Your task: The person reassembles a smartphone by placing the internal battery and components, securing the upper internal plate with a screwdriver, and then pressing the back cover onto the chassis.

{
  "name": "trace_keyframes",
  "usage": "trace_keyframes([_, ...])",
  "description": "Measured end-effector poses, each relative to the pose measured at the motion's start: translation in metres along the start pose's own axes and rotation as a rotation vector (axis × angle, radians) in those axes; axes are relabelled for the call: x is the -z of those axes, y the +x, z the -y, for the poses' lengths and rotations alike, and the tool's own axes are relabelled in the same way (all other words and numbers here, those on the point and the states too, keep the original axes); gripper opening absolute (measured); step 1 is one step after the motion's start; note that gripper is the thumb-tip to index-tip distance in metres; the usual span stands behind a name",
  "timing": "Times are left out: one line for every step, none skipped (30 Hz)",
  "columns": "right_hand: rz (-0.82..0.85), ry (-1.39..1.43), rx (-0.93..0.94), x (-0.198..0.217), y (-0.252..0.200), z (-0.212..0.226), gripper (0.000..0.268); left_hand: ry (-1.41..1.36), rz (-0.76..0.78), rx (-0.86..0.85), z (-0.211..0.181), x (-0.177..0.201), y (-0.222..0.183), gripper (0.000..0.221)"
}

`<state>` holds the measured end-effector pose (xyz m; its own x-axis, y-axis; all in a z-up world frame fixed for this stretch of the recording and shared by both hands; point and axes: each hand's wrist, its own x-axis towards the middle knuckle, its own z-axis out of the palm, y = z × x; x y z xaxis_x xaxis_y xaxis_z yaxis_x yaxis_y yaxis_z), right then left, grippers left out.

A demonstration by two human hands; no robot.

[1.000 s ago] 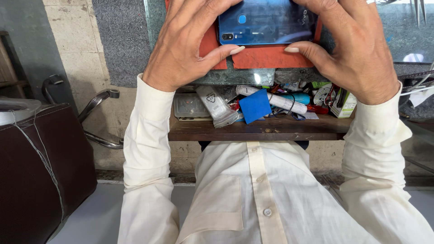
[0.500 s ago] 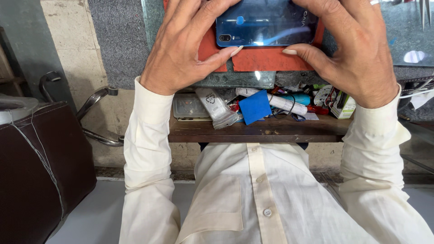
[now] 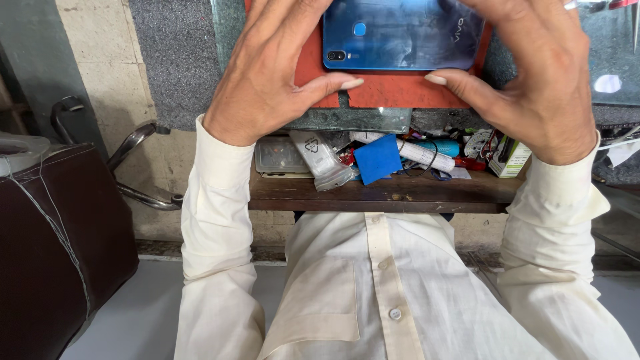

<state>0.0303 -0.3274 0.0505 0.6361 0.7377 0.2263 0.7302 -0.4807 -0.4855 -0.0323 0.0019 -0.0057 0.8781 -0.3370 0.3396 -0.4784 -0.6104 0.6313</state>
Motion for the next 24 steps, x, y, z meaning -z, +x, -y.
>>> trace_keyframes([-0.009,0.005,-0.001,0.0000,-0.0023,-0.0040,0.055,-0.007,0.004,-0.004,0.0008,0.0006,-0.0009,0.086])
trace_keyframes([-0.017,0.011,-0.002,0.0000,-0.0045,-0.0078,0.054,-0.014,0.008,-0.009,0.0017,0.0014,-0.0021,0.088])
trace_keyframes([-0.024,0.019,0.003,-0.0014,-0.0062,-0.0103,0.054,-0.017,0.024,0.011,0.0025,0.0030,-0.0038,0.087])
trace_keyframes([-0.026,0.026,0.004,-0.0024,-0.0079,-0.0116,0.054,-0.017,0.030,0.020,0.0029,0.0035,-0.0052,0.086])
trace_keyframes([-0.026,0.024,0.008,-0.0019,-0.0091,-0.0127,0.054,-0.017,0.035,0.024,0.0040,0.0035,-0.0053,0.086])
trace_keyframes([-0.024,0.023,0.011,-0.0011,-0.0100,-0.0131,0.054,-0.014,0.032,0.017,0.0050,0.0028,-0.0049,0.086])
trace_keyframes([-0.020,0.022,0.013,-0.0006,-0.0108,-0.0129,0.054,-0.010,0.033,0.018,0.0053,0.0025,-0.0056,0.085])
trace_keyframes([-0.018,0.023,0.012,-0.0003,-0.0108,-0.0129,0.054,-0.006,0.034,0.019,0.0055,0.0021,-0.0062,0.085])
trace_keyframes([-0.018,0.025,0.013,-0.0003,-0.0104,-0.0127,0.055,0.001,0.037,0.023,0.0060,0.0022,-0.0064,0.084])
trace_keyframes([-0.019,0.024,0.015,0.0004,-0.0102,-0.0124,0.055,0.002,0.036,0.024,0.0063,0.0023,-0.0064,0.083])
trace_keyframes([-0.020,0.022,0.015,0.0011,-0.0100,-0.0123,0.055,0.001,0.035,0.025,0.0065,0.0021,-0.0061,0.083])
trace_keyframes([-0.020,0.022,0.014,0.0010,-0.0099,-0.0120,0.055,-0.006,0.030,0.023,0.0065,0.0017,-0.0057,0.083])
trace_keyframes([-0.021,0.021,0.015,0.0012,-0.0100,-0.0116,0.055,-0.008,0.030,0.022,0.0065,0.0016,-0.0058,0.083])
trace_keyframes([-0.020,0.021,0.013,0.0009,-0.0099,-0.0113,0.055,-0.010,0.030,0.021,0.0063,0.0015,-0.0060,0.083])
trace_keyframes([-0.019,0.019,0.014,0.0005,-0.0093,-0.0114,0.055,-0.004,0.033,0.018,0.0066,0.0014,-0.0056,0.083])
trace_keyframes([-0.020,0.019,0.016,-0.0004,-0.0088,-0.0113,0.056,-0.001,0.032,0.013,0.0069,0.0012,-0.0052,0.083])
trace_keyframes([-0.018,0.017,0.016,-0.0012,-0.0087,-0.0111,0.056,0.000,0.031,0.009,0.0071,0.0005,-0.0051,0.084])
trace_keyframes([-0.017,0.015,0.015,-0.0019,-0.0082,-0.0114,0.056,-0.001,0.027,0.003,0.0075,-0.0005,-0.0050,0.084])
trace_keyframes([-0.016,0.014,0.012,-0.0026,-0.0073,-0.0119,0.056,0.005,0.023,0.000,0.0081,-0.0015,-0.0049,0.085])
trace_keyframes([-0.014,0.014,0.012,-0.0025,-0.0066,-0.0121,0.056,0.011,0.020,-0.003,0.0088,-0.0024,-0.0051,0.085])
trace_keyframes([-0.011,0.012,0.011,-0.0032,-0.0062,-0.0119,0.056,0.024,0.019,-0.002,0.0095,-0.0035,-0.0052,0.085])
trace_keyframes([-0.009,0.015,0.011,-0.0036,-0.0062,-0.0115,0.057,0.036,0.018,-0.001,0.0099,-0.0043,-0.0058,0.085])
trace_keyframes([-0.008,0.016,0.013,-0.0038,-0.0062,-0.0114,0.058,0.030,0.021,0.005,0.0100,-0.0043,-0.0065,0.084])
trace_keyframes([-0.006,0.016,0.011,-0.0039,-0.0067,-0.0110,0.058,0.025,0.025,0.011,0.0099,-0.0039,-0.0072,0.084])
